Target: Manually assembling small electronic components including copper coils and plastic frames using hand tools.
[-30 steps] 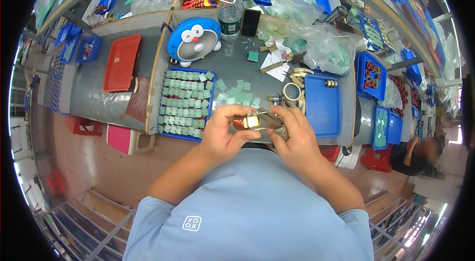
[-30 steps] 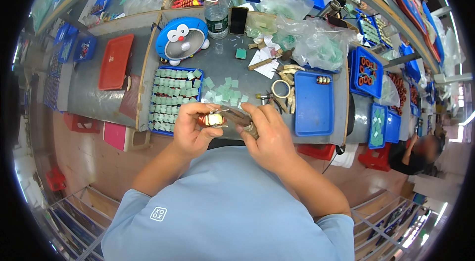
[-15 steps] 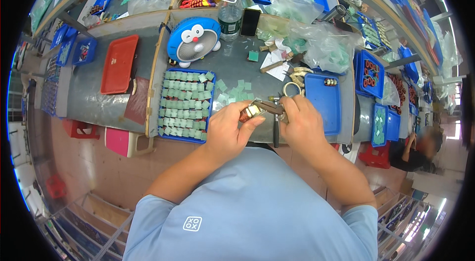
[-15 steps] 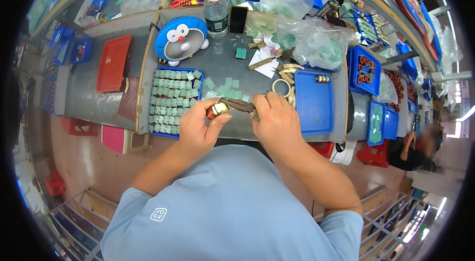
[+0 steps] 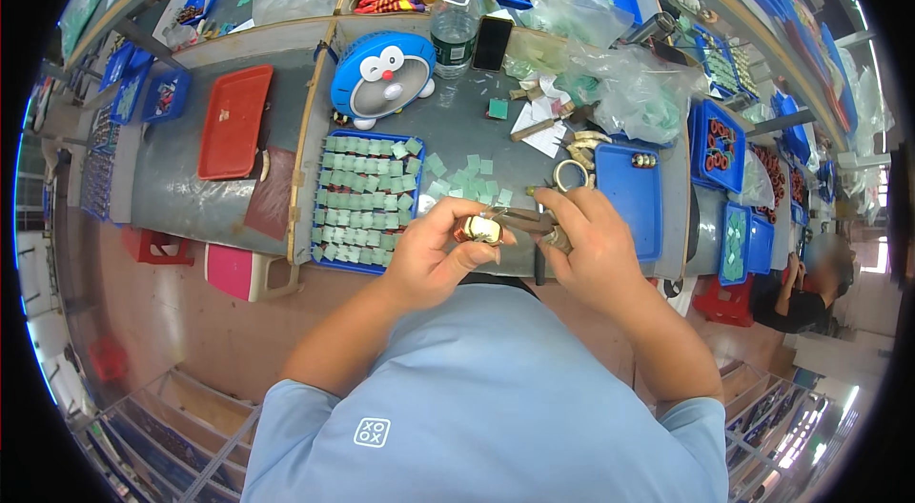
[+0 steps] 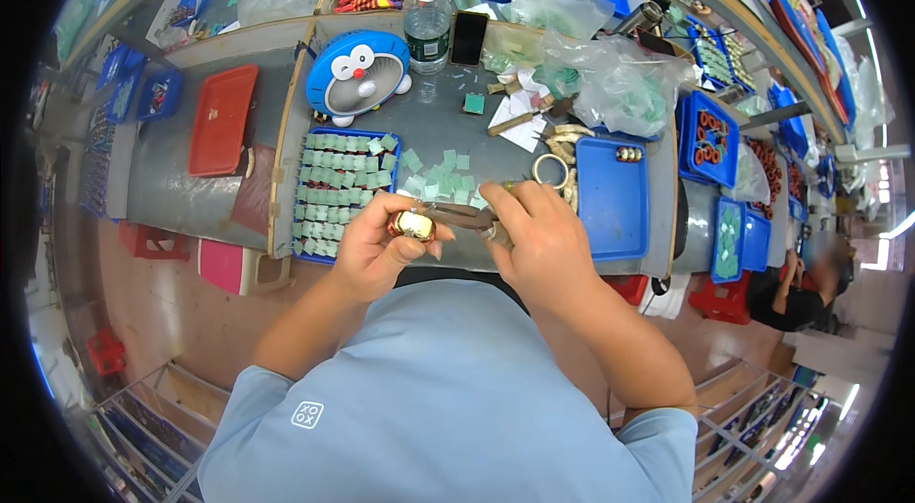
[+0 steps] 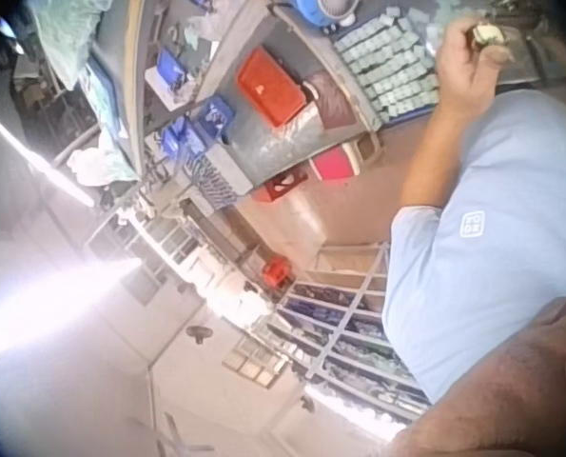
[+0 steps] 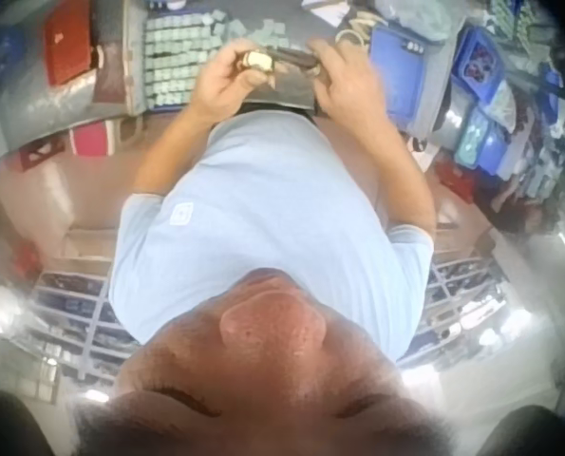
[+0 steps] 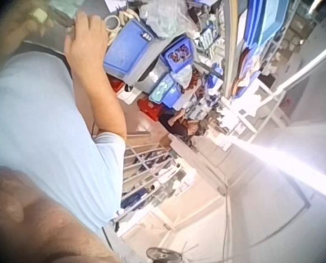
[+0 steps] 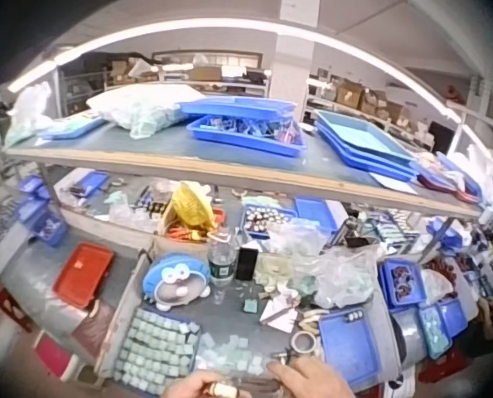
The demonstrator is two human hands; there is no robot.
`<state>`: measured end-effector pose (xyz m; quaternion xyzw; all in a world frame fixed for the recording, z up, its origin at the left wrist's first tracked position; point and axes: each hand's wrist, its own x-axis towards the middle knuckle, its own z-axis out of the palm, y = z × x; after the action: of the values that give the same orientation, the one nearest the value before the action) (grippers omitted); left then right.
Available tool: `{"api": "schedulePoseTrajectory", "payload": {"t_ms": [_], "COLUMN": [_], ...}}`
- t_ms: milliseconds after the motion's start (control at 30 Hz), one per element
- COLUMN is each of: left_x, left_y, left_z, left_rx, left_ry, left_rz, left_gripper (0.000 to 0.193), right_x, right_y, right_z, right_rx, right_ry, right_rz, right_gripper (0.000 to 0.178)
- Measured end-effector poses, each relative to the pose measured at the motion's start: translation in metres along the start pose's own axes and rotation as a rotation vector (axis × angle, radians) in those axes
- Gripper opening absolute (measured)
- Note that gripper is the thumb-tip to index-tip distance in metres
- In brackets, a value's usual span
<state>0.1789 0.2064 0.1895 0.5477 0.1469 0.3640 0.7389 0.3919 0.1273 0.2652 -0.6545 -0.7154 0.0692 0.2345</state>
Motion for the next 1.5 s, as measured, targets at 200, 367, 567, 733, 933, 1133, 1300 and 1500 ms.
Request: {"api": "schedulePoseTrajectory", "payload": {"t_ms": [200,367,567,733,933,1133,1300,1500], "left_x": [-0.006,0.002,0.007,0.011,0.010,0.001,-0.005,-0.005], "left_y": [0.005,0.011,0.011,0.020,0.043,0.023,0.016,0.012], "left_z": [-0.009,-0.002,0.005,0.003,-0.011,-0.019,-0.023,-0.004], "left_rx": [0.002,0.621,0.807,0.809,0.631,0.196,-0.061,-0.007], "left_ry": [-0.079,0.085,0.215,0.136,-0.138,-0.061,-0.093,-0.069], "left_rz": [-0.084,0.202,0.394,0.245,0.059,-0.086,-0.113,-0.100], "left_gripper": [0.039,0.039,0.033,0.033,0.030,0.036,0.040,0.043], "right_x": [0.002,-0.001,-0.008,-0.009,0.001,-0.001,-0.014,-0.022], "right_y": [0.000,-0.009,-0.009,0.001,0.003,-0.007,-0.012,0.001], "right_z": [-0.011,0.007,0.021,0.015,-0.033,-0.011,0.019,0.017], "right_rx": [-0.024,-0.036,-0.090,-0.177,-0.073,-0.085,0.094,-0.014], "right_ry": [-0.068,0.005,0.034,0.038,-0.281,-0.127,0.060,0.055], "right_rz": [-0.037,0.035,0.084,0.095,-0.017,-0.001,0.065,0.016], "right_gripper": [0.057,0.053,0.042,0.036,0.038,0.050,0.050,0.052]}}
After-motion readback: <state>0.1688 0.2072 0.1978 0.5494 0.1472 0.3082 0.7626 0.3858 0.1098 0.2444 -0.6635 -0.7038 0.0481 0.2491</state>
